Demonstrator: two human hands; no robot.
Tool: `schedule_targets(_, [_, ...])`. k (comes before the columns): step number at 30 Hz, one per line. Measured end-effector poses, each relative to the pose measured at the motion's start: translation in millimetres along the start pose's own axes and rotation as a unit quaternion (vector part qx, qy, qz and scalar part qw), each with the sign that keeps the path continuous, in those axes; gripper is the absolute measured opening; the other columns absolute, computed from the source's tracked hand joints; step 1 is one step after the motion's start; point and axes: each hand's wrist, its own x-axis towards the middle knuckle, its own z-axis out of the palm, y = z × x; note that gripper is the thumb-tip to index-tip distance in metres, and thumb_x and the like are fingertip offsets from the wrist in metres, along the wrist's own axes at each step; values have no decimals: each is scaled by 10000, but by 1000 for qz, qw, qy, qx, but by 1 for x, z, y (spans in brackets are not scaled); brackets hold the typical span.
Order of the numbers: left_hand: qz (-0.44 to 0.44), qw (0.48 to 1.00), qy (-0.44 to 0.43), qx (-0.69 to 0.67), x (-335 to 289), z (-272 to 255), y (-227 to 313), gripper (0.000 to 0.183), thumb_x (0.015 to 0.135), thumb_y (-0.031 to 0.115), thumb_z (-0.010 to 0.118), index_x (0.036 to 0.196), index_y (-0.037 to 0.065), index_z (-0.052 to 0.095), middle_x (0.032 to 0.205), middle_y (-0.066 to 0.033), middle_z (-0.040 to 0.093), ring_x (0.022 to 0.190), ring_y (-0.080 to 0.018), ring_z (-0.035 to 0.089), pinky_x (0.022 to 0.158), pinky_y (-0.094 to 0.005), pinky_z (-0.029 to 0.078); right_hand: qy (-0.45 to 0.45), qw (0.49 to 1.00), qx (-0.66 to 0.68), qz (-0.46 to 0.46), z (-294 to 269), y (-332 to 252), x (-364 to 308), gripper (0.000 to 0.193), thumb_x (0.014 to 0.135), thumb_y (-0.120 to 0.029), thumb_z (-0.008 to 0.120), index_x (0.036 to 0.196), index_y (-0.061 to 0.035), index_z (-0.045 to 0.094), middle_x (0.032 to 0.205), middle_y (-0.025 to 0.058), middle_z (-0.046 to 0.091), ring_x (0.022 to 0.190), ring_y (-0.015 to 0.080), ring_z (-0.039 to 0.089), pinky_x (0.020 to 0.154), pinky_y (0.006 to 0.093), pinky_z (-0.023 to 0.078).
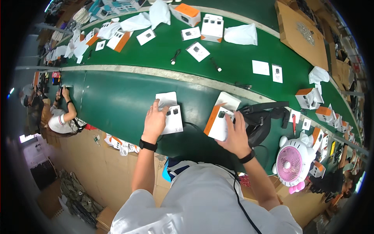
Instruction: Placing electronic devices into protective bags and then into product boxes on an assembly line.
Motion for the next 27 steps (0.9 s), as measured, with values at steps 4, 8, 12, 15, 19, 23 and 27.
schedule_targets(4, [-73,992,67,-84,-46,-8,-9,719,742,316,758,1355,119,439,1350,-285,380,1191,-451,438,961,-480,410,-28,997,-25,-72,8,-41,18,978,505,-267,867,1340,-50,407,1352,263,322,1268,467,320,1019,531,337])
schedule_targets(8, [-167,970,87,-152,-60,36,-3,998,653,589,751,1410,85,339,1414,-352,225,1271,-540,280,999,-594,321,-108,988,-73,-86,43,-96,25,1077,495,-416,872,1407,-137,371,1431,233,277,1321,471,249,996,625,296])
schedule_targets(12, [-205,970,65,-113,-56,52,-13,858,738,491,702,1423,116,347,1443,-329,208,1292,-504,288,1003,-552,339,-116,992,-57,-10,67,-120,3,911,663,-367,804,1410,-98,356,1444,231,278,1331,445,267,1026,543,326])
schedule_targets(15, [-192,965,152,-96,-56,62,-69,736,779,414,665,1401,116,407,1418,-327,286,1274,-482,336,1020,-513,341,-59,991,66,97,52,-114,-24,795,740,-308,754,1384,-40,372,1381,237,380,1270,400,396,1012,443,386])
schedule_targets(19, [-215,972,81,-42,-55,28,-107,748,785,409,683,1401,114,380,1455,-299,225,1335,-496,211,1043,-627,224,14,974,151,167,24,-90,-46,605,767,-227,718,1259,34,483,1198,232,562,1067,362,581,910,408,474])
schedule_targets(23, [-94,982,108,-127,-44,23,-56,941,702,562,713,1428,101,330,1485,-281,193,1374,-483,139,1058,-655,142,127,942,199,237,-6,-62,-25,547,767,-171,730,1211,52,501,1061,188,636,905,253,638,775,339,515])
schedule_targets(27, [39,986,107,-118,-30,64,15,855,724,502,699,1426,153,357,1478,-292,201,1374,-477,149,1050,-633,168,229,922,209,231,-9,18,56,548,787,-181,723,1217,60,484,1022,186,647,830,199,646,723,324,517])
